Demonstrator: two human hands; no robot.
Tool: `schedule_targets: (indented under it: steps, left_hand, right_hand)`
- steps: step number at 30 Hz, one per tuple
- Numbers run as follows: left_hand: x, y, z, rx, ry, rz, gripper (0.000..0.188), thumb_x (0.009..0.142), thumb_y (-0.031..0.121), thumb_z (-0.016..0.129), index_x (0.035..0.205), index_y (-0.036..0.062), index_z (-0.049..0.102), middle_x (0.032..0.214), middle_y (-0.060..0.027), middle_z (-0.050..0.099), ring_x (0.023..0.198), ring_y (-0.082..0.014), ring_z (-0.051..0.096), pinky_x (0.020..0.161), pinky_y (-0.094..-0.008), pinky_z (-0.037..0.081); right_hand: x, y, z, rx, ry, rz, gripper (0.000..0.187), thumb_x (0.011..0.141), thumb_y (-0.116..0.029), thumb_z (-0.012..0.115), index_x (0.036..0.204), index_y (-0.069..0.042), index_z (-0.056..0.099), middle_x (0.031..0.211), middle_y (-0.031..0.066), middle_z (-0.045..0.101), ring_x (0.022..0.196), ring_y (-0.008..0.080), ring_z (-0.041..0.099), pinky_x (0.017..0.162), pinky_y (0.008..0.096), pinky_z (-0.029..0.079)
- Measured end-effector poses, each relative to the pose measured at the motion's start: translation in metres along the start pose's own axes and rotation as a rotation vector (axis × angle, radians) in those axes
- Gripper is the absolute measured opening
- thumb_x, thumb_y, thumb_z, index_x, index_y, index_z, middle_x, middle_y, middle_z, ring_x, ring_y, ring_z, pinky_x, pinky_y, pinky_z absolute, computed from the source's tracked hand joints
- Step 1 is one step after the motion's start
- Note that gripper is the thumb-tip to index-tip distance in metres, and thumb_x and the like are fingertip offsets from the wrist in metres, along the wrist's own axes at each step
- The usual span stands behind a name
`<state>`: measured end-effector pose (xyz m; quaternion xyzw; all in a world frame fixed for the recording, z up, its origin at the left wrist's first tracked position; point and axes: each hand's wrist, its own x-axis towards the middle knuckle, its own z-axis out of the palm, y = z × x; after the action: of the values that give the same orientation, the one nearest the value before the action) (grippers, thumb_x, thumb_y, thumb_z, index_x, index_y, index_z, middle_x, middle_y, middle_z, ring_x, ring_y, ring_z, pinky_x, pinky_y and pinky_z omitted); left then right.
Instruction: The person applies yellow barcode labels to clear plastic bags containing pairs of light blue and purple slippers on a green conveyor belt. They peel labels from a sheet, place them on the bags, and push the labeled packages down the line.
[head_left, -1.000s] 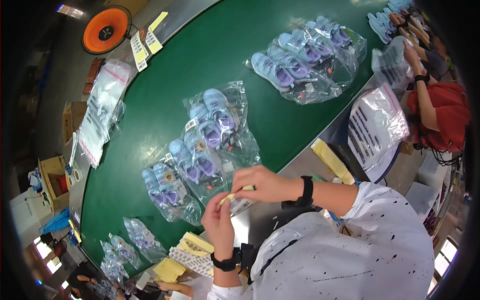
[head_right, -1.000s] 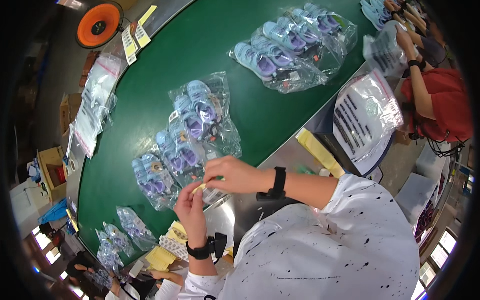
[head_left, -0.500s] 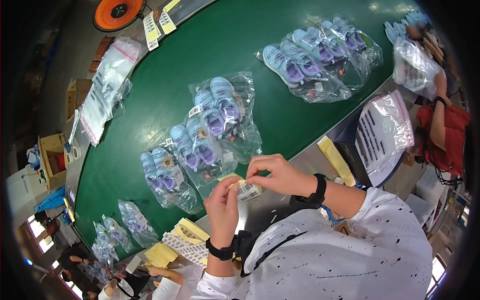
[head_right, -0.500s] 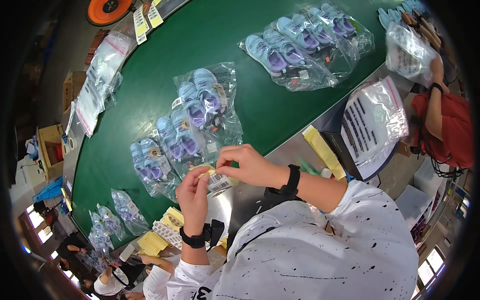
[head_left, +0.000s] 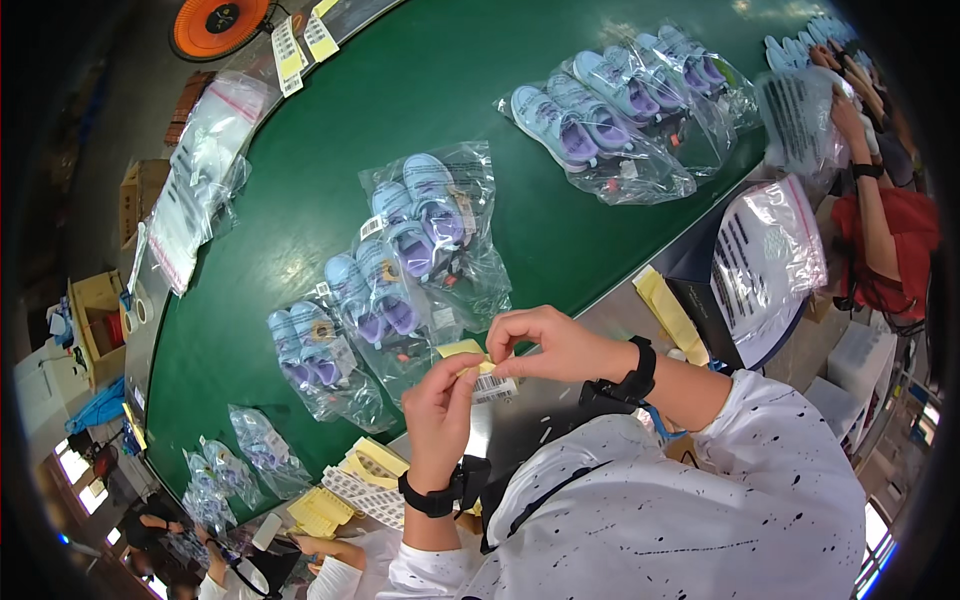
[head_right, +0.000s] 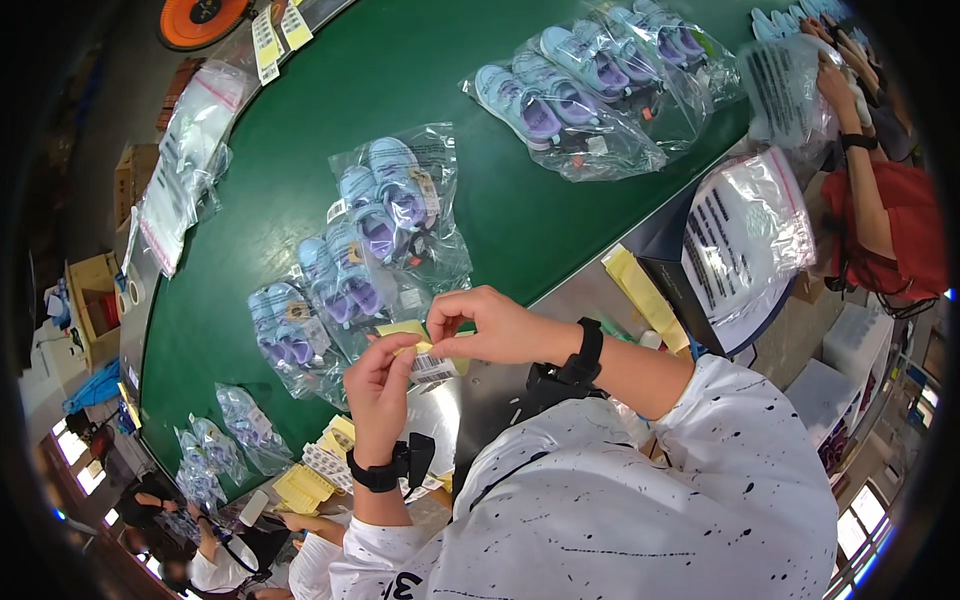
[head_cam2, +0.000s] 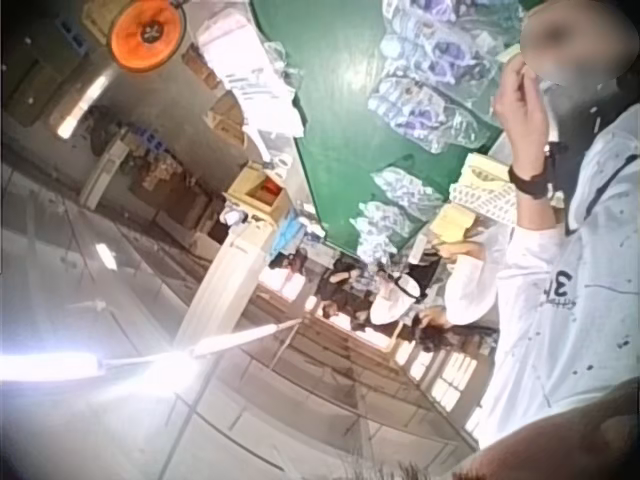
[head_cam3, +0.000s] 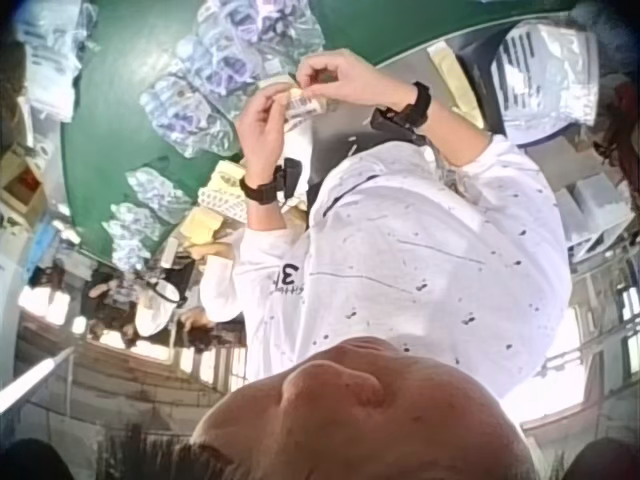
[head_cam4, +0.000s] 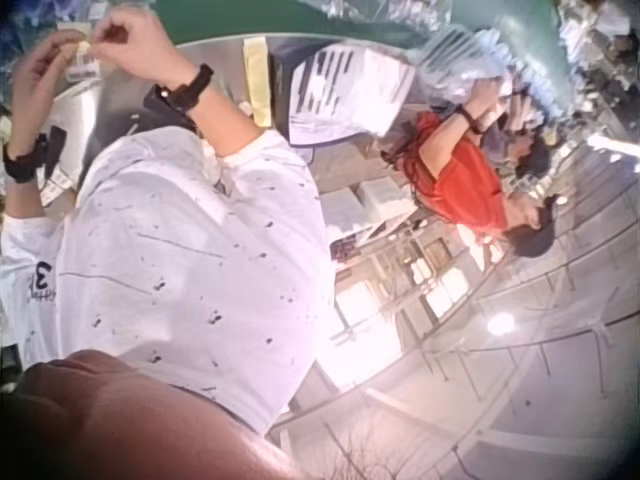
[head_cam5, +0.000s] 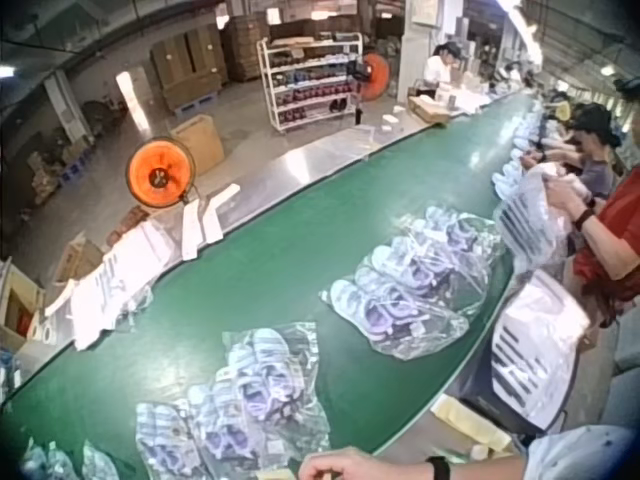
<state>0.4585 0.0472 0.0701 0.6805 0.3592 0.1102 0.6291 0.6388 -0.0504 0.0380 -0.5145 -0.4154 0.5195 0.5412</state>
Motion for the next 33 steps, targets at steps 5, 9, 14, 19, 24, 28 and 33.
schedule_targets:
  steps: [5,9,14,19,24,28,33]
  left_hand:
    - [0.007,0.002,0.007,-0.012,0.108,-0.074,0.018,0.090,0.002,0.060,0.107,0.0007,0.065,0.075,0.0017,0.061,0.062,-0.0019,0.046,0.054,-0.0180,0.036]
    - [0.006,0.017,0.025,-0.340,0.132,-0.122,0.024,0.088,-0.002,0.060,0.112,-0.0014,0.062,0.079,0.0021,0.062,0.063,-0.0017,0.047,0.056,-0.0175,0.037]
    - [0.002,0.005,0.024,-0.198,0.099,-0.088,0.023,0.087,-0.004,0.060,0.109,-0.0014,0.064,0.082,0.0005,0.064,0.065,-0.0027,0.051,0.058,-0.0181,0.040]
    - [0.005,0.003,0.021,0.016,-0.001,-0.081,0.024,0.089,-0.004,0.059,0.113,-0.0032,0.061,0.094,-0.0028,0.066,0.084,-0.0054,0.061,0.073,-0.0173,0.046]
    - [0.004,0.000,0.029,0.052,0.026,-0.032,0.023,0.089,-0.005,0.058,0.112,-0.0023,0.061,0.087,-0.0003,0.064,0.075,-0.0028,0.057,0.067,-0.0162,0.042]
    - [0.009,0.006,0.030,0.251,0.022,-0.095,0.026,0.086,-0.001,0.060,0.112,0.0036,0.063,0.069,-0.0061,0.060,0.057,-0.0074,0.049,0.053,-0.0236,0.039]
    - [0.015,0.006,0.029,0.109,0.012,-0.148,0.028,0.087,-0.006,0.058,0.114,-0.0002,0.061,0.084,-0.0002,0.064,0.074,-0.0033,0.057,0.064,-0.0181,0.044]
  right_hand:
    - [-0.001,0.003,-0.002,0.234,0.024,0.200,0.018,0.084,-0.004,0.068,0.096,-0.002,0.055,0.079,0.0009,0.060,0.075,0.0049,0.057,0.070,0.0219,0.048]
    - [-0.003,0.008,0.002,0.296,0.188,0.160,0.025,0.084,-0.003,0.068,0.106,-0.002,0.055,0.081,0.0016,0.060,0.076,0.0046,0.057,0.071,0.0206,0.049]
    - [-0.006,0.008,-0.001,0.173,0.177,0.118,0.013,0.084,-0.005,0.068,0.096,0.000,0.064,0.083,0.0006,0.060,0.077,0.0067,0.058,0.072,0.0229,0.049]
    - [-0.005,0.007,-0.012,0.038,0.164,0.037,0.006,0.081,-0.005,0.069,0.084,-0.001,0.067,0.080,0.0027,0.060,0.075,0.0121,0.058,0.068,0.0260,0.047]
    - [-0.005,-0.004,-0.018,-0.225,0.153,-0.100,0.005,0.078,-0.004,0.067,0.081,0.000,0.064,0.079,0.0069,0.058,0.072,0.0192,0.059,0.064,0.0295,0.046]
    - [-0.006,0.004,-0.016,-0.342,0.143,-0.123,0.008,0.079,-0.005,0.065,0.082,-0.001,0.059,0.082,0.0082,0.057,0.073,0.0230,0.058,0.065,0.0334,0.046]
    - [-0.002,-0.001,-0.027,-0.325,0.156,-0.129,0.017,0.080,-0.007,0.069,0.094,-0.001,0.060,0.088,0.0075,0.058,0.077,0.0205,0.058,0.068,0.0312,0.046]
